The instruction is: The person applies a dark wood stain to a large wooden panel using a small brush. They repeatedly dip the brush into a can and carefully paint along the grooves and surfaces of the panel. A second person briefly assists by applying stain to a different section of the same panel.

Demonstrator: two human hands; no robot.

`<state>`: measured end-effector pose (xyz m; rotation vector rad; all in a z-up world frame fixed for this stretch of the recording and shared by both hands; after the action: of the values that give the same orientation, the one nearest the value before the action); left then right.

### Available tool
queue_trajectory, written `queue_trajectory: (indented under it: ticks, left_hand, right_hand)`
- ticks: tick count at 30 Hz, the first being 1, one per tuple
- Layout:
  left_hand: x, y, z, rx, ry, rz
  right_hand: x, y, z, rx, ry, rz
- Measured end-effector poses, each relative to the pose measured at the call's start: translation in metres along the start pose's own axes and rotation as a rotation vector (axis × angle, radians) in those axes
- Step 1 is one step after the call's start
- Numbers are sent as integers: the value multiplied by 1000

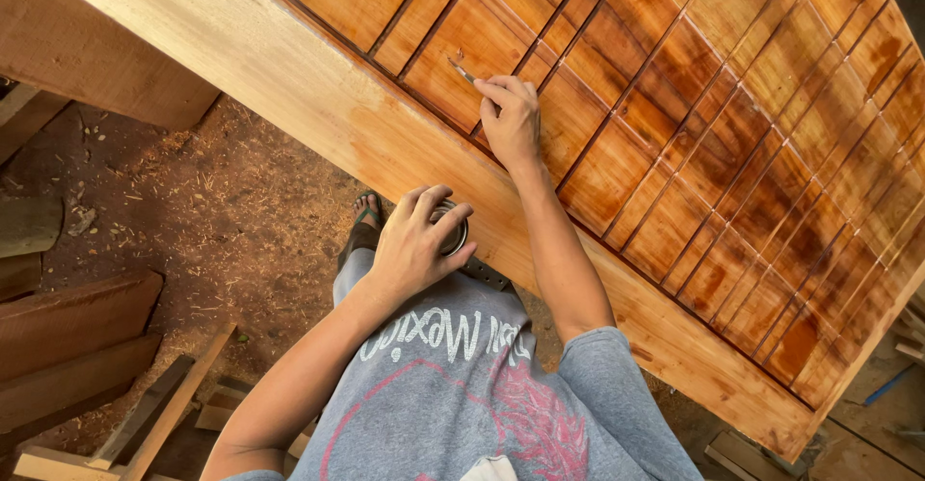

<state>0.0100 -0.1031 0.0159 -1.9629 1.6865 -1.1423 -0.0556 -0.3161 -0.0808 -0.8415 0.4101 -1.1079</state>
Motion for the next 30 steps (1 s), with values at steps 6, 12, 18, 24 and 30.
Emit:
queue_trajectory:
  ticks: [6, 12, 18, 24, 30]
  left_hand:
    - [0, 0, 1, -8, -4, -3]
    - [0, -1, 1, -7, -1, -9]
    - [1, -2, 0, -33, 15, -15]
    - [-1, -2, 0, -24, 23, -25]
    - [0, -5, -1, -40, 45, -11]
  right_hand:
    - [3, -2, -2, 9, 9, 15]
    - [11, 4, -3, 24, 33, 78]
    - [19, 1, 16, 114, -52, 110]
    - [11, 8, 35, 202, 27, 102]
    - [-19, 2, 37, 266, 42, 75]
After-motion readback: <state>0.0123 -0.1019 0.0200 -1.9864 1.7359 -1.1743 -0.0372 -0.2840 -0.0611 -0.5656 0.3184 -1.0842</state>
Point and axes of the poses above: each hand's wrist, its own x-axis towards the middle knuckle, its own y-axis out of the palm, z = x × y, the point moved 10 cm from there along x, towards the middle knuckle, and after that the axes turned 11 degrees about y, right-handed, at the moved point
